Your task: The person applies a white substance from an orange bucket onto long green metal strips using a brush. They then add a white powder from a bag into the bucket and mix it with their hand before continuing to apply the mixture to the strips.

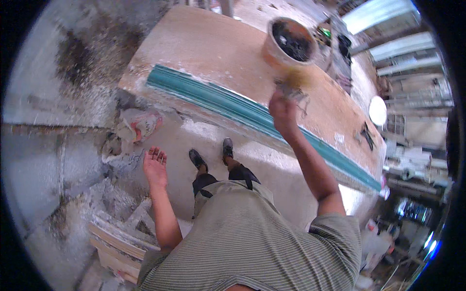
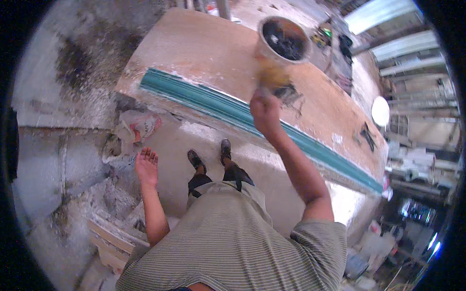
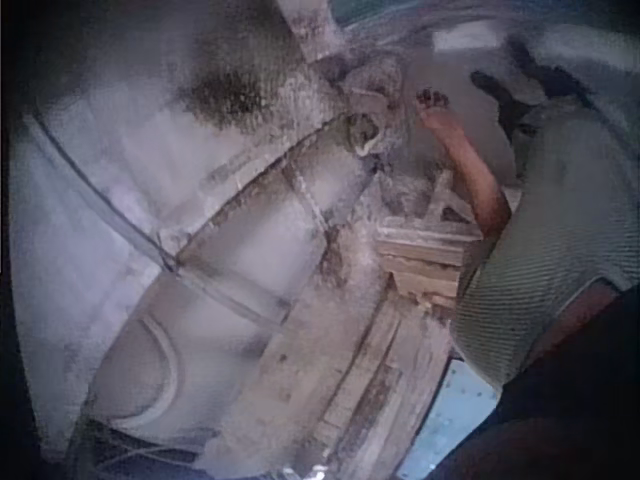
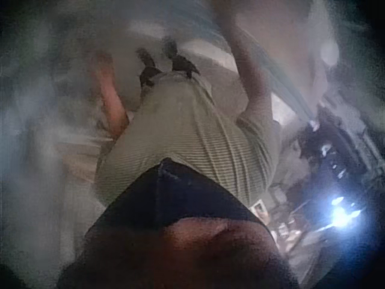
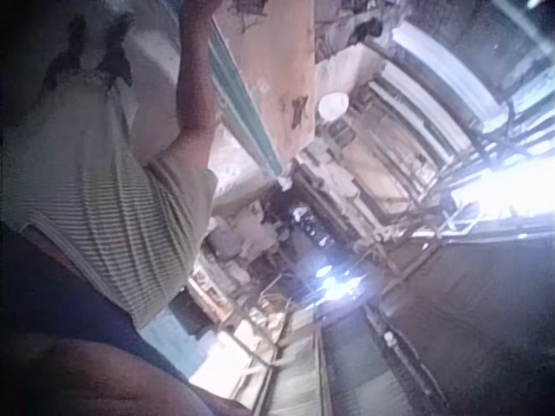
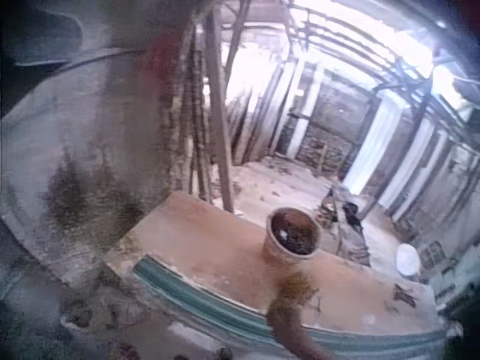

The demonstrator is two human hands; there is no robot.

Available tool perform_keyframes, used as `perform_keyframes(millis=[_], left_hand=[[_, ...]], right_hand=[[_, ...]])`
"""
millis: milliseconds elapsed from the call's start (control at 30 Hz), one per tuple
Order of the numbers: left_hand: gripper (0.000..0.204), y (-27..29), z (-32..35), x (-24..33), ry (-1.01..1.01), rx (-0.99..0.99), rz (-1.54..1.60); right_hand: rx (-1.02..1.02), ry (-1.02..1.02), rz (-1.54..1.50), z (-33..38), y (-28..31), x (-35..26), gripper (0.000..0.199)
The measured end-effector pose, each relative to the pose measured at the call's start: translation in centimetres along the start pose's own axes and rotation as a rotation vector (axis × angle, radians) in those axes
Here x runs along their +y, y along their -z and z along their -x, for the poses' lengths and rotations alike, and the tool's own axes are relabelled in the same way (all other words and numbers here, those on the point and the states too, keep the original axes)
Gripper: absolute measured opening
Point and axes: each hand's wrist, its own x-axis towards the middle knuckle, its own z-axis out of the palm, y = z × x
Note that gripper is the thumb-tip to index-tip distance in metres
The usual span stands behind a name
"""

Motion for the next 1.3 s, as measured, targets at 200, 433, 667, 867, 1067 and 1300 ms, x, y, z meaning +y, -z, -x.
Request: perform_keyframes(millis=[200, 433, 667, 867, 1067, 1300], left_hand=[[0.033, -1.7, 2.5, -2.3, -0.003, -0.123, -0.050], [0.032, -3.1, 7.1, -8.3, 0.023, -0.182, -0.049], [0.032, -1.6, 15.6, -21.9, -0.098, -0.158, 0.061], [0.033, -5.8, 29.2, -32.2, -0.041, -0.190, 0.053], [0.034, -5.6, 38.2, -38.9, -0.144, -0.146, -0.061], [0.034, -4.1, 45.7, -49.1, -0.227, -0.227, 0.001]], right_hand=[[0.114, -0.088, 0.259, 6.3, 7.6, -0.7, 0.019], [-0.316, -0.324, 0.762, 11.2, 13.5, 6.8, 0.031], [0.117, -0.062, 0.123, 19.4, 26.1, 12.8, 0.026], [-0.032, -0.045, 0.535, 25.6, 37.5, 17.3, 0.029], [-0.102, 0.038, 0.651, 32.5, 48.2, 28.4, 0.023], [0.360, 0.005, 0.271, 40.9, 58.6, 22.0, 0.028]])
